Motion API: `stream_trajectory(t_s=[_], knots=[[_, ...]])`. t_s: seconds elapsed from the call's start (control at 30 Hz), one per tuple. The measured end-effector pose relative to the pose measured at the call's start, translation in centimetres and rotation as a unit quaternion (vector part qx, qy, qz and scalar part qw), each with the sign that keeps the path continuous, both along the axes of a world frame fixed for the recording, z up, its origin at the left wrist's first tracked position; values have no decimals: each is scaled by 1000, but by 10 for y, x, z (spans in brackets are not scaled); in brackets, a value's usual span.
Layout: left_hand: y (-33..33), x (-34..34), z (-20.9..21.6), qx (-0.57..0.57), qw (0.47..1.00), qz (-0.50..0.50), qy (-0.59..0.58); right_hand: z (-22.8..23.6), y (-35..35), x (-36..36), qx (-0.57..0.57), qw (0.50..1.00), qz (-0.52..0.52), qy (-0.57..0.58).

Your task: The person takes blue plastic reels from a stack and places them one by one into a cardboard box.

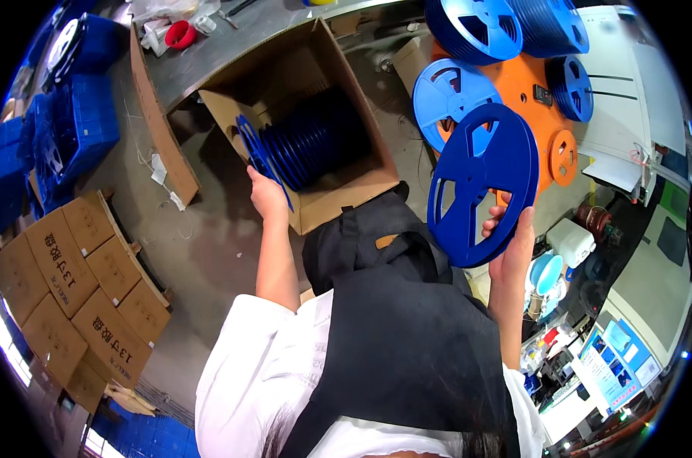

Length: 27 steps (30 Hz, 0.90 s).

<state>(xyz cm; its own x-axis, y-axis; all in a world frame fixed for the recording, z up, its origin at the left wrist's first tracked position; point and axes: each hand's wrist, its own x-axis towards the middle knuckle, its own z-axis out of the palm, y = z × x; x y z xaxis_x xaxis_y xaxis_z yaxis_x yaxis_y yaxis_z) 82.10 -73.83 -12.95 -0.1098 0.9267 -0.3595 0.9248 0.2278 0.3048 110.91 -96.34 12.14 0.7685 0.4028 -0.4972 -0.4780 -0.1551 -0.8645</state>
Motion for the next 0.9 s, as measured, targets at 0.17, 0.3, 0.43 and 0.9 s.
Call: stream_trajectory(t_s=[0.17, 0.3, 0.43, 0.9], knots=[[18, 1, -17, -41, 999, 22, 10, 7, -8, -14, -35, 999, 3, -31], [36, 19, -14, -128, 989, 60, -38, 8, -14, -21, -54, 998, -8, -36], [20, -28, -140, -80, 990, 58, -97, 12, -8, -18, -47, 998, 1, -45], [35, -58, -39, -68, 914, 68, -394, -6, -35, 21, 303, 942, -75, 122]])
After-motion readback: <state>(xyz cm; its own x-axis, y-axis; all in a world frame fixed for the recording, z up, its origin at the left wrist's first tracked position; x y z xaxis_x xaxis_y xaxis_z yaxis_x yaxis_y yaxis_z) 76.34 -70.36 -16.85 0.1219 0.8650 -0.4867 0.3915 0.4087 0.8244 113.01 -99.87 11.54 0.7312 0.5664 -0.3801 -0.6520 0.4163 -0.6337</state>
